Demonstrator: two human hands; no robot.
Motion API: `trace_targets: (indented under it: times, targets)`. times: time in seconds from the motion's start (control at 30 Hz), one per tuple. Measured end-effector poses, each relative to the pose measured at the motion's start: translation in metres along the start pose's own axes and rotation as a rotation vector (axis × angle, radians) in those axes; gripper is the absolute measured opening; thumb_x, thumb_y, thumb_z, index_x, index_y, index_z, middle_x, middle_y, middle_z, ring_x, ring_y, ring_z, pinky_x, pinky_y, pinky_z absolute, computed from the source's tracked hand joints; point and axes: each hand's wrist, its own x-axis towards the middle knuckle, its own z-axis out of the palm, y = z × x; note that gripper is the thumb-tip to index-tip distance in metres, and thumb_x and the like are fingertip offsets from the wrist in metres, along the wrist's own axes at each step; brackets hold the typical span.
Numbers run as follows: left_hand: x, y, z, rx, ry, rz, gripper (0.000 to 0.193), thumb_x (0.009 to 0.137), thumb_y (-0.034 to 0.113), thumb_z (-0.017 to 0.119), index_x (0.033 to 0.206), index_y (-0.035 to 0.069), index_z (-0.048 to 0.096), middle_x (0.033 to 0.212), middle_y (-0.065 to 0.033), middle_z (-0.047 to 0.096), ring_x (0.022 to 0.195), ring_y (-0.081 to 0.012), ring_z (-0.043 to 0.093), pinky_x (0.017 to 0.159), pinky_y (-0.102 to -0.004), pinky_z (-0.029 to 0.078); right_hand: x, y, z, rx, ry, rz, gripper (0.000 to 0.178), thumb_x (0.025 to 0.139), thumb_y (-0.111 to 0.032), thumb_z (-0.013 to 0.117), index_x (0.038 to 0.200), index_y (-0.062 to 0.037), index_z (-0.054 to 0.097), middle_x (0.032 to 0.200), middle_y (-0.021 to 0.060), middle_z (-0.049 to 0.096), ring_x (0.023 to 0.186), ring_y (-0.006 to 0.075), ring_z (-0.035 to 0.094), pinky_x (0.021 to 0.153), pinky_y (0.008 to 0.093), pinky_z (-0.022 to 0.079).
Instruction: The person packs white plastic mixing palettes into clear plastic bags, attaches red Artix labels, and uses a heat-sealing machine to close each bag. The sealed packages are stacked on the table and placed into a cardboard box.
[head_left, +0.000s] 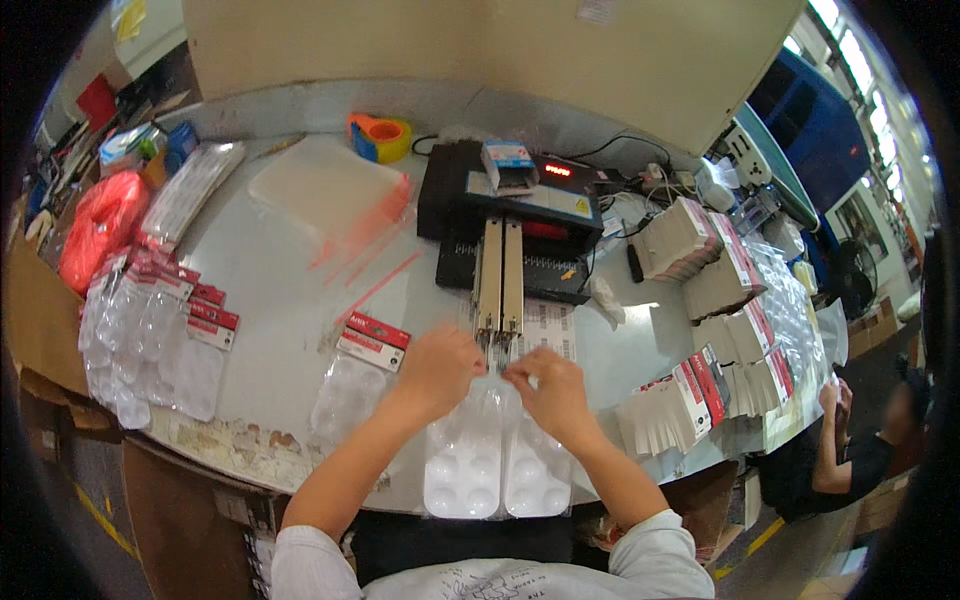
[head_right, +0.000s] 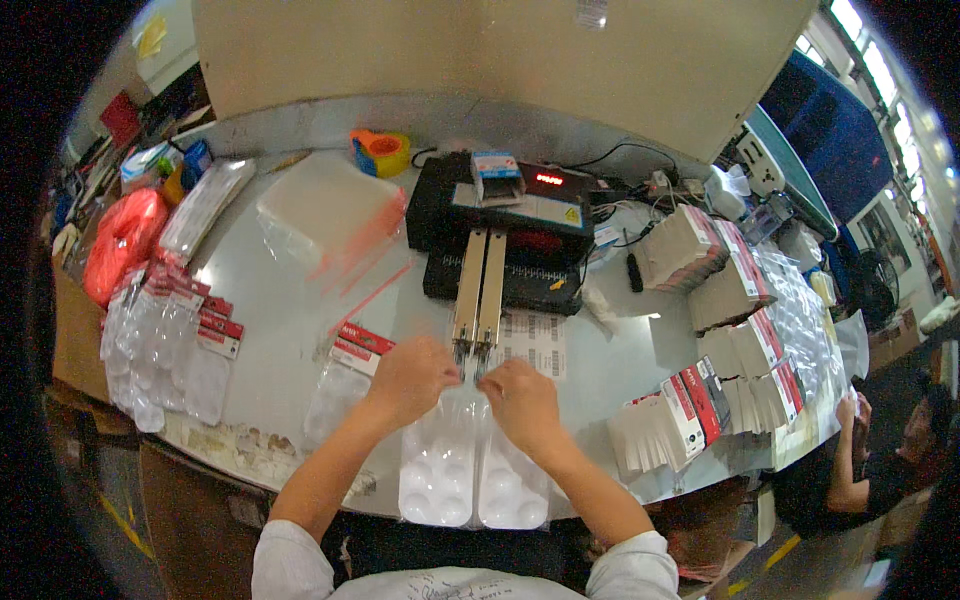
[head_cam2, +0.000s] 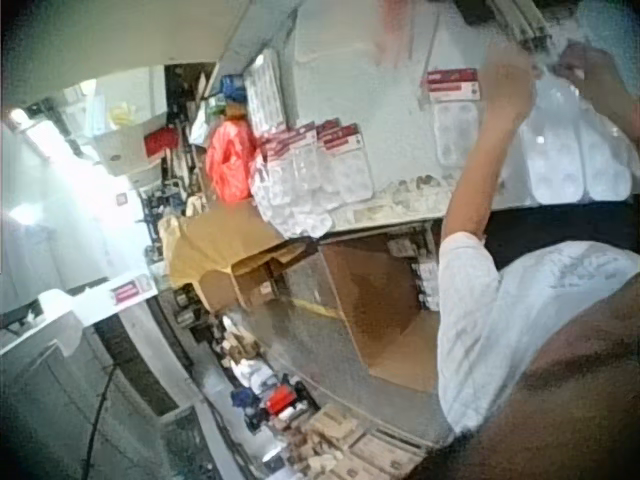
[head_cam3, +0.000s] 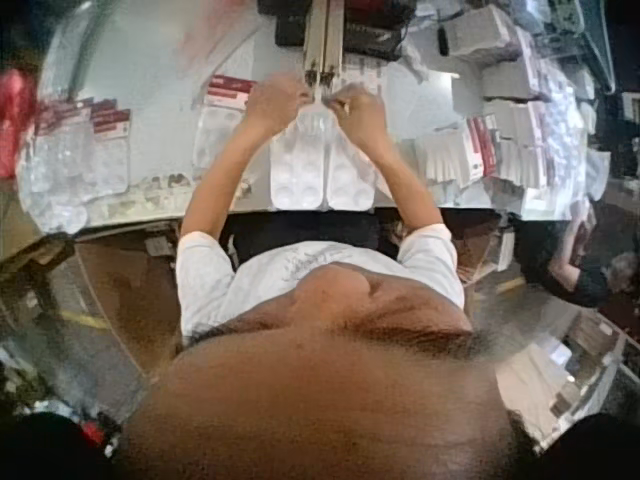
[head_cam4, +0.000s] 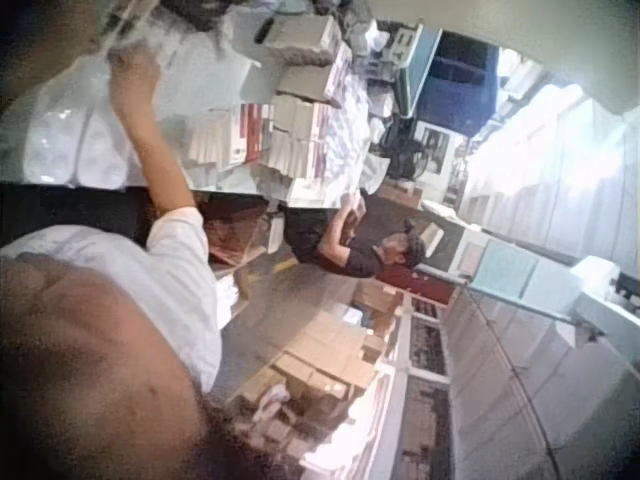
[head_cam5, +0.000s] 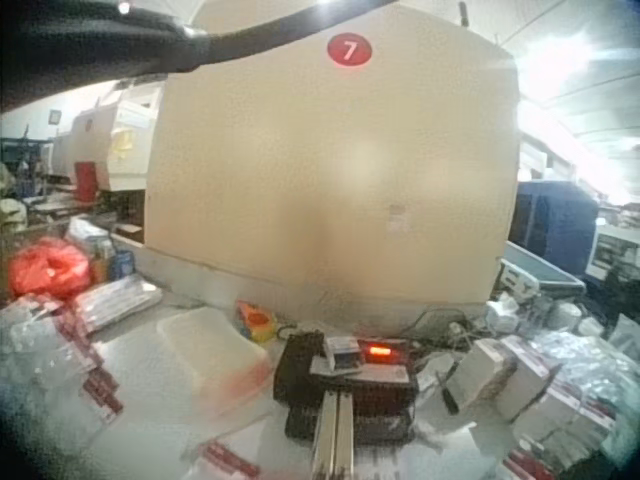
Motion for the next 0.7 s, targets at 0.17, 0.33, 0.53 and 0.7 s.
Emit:
trace_targets:
  times: [0.17, 0.33, 0.53, 0.7]
  targets:
    - [-0.001, 0.008, -0.022, -0.168, -0.083, -0.014, 0.012, 0.077, 0.019, 0.066, 0.079, 0.007, 0.067, 0.085, -0.0068, 0.062, 0.089, -0.028, 0.055, 0.079, -0.0387, 0.044, 0.02, 0.001, -0.021, 0.02, 0.055, -0.063, 0.006, 0.073, -0.005, 0.07, 0.079, -0.0061, 0.069, 0.076, 0.0087, 0.064, 0.071, 0.0256, 0.062, 0.063, 0.0333, 0.049]
    - [-0.006, -0.005, -0.033, -0.268, 0.233, -0.181, 0.01, 0.08, 0.014, 0.066, 0.081, 0.004, 0.064, 0.088, -0.0084, 0.063, 0.088, -0.0286, 0.057, 0.078, -0.0369, 0.045, 0.142, 0.043, -0.022, 0.003, 0.376, -0.216, 0.007, 0.081, -0.005, 0.061, 0.085, -0.0013, 0.066, 0.08, 0.0147, 0.065, 0.071, 0.0301, 0.063, 0.064, 0.0347, 0.049]
    - [-0.039, -0.03, -0.02, -0.384, 0.289, -0.316, 0.008, 0.077, 0.011, 0.068, 0.08, 0.004, 0.064, 0.083, -0.0083, 0.063, 0.082, -0.0267, 0.058, 0.074, -0.0353, 0.046, 0.256, 0.069, 0.0, -0.559, 0.111, 0.21, 0.013, 0.082, -0.011, 0.057, 0.085, -0.0019, 0.066, 0.088, 0.0177, 0.066, 0.085, 0.0349, 0.064, 0.073, 0.0414, 0.052]
    - [-0.055, -0.044, -0.018, -0.46, 0.352, -0.398, 0.007, 0.077, 0.008, 0.068, 0.08, 0.003, 0.064, 0.083, -0.0081, 0.063, 0.08, -0.0255, 0.06, 0.071, -0.0331, 0.047, 0.265, 0.067, 0.009, -0.727, 0.077, 0.098, 0.009, 0.075, -0.006, 0.058, 0.081, -0.0004, 0.063, 0.085, 0.0216, 0.065, 0.085, 0.0384, 0.064, 0.074, 0.0457, 0.052]
